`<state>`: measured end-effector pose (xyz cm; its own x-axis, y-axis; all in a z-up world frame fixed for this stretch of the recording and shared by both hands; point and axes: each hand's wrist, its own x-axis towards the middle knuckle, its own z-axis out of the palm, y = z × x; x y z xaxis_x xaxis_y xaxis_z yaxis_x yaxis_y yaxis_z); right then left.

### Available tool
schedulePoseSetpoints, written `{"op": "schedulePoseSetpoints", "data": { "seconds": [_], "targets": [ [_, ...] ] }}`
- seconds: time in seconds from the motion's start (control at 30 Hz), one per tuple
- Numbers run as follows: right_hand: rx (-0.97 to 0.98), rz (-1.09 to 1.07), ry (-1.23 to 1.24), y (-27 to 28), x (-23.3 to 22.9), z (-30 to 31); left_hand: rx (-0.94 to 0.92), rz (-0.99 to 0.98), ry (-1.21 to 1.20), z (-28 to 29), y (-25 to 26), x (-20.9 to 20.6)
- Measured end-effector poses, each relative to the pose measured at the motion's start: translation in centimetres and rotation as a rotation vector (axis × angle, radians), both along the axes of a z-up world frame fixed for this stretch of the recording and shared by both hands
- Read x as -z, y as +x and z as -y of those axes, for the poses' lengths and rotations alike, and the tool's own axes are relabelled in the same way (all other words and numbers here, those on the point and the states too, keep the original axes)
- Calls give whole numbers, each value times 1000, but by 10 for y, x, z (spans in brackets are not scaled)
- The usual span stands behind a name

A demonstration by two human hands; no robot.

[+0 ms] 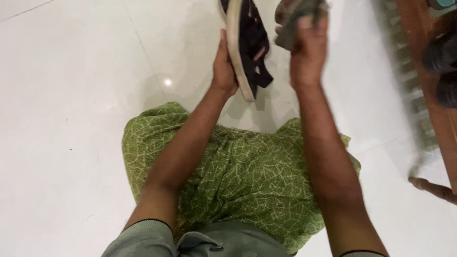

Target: The person sits on a green cloth on a tiled floor and wipes a pair of black slip-on shoes with a cloth, then switches to a pair of white sneakers and continues wiping them with the same cloth.

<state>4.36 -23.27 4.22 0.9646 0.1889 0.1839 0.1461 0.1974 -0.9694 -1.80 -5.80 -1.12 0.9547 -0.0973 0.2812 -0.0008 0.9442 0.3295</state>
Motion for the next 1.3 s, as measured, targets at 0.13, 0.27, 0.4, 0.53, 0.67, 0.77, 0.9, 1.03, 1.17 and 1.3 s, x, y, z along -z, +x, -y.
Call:
{"op": "schedulePoseSetpoints", "data": {
  "seconds": [0.13,0.27,0.4,0.53,0.67,0.77,0.9,1.03,1.17,1.3],
  "targets": [
    [146,407,-470,-36,42,-65,-167,-497,189,40,-14,7],
    [39,455,-775,-47,42,-93,-223,-401,175,-2,-4,20],
    [-117,623,-894,-53,22,-91,-198,-262,-19,-38,-1,25],
    [-150,830,-859,-65,4,-71,-359,-397,-75,-48,8,12],
    [-311,729,-1022,-77,-5,-51,-507,-384,-81,-86,21,2],
    [-282,213,-1213,-57,-16,-28,-383,-197,-41,-95,21,-3],
    [89,287,-519,-26,-28,-9,-256,-236,-33,-70,20,-16],
    [-56,470,-360,-16,-18,-20,-50,-264,133,-24,8,-14],
    [26,713,-875,-14,11,-51,-123,-296,253,-6,6,2],
    [-201,698,-878,-44,13,-66,-188,-213,123,-40,6,15]
  ]
}}
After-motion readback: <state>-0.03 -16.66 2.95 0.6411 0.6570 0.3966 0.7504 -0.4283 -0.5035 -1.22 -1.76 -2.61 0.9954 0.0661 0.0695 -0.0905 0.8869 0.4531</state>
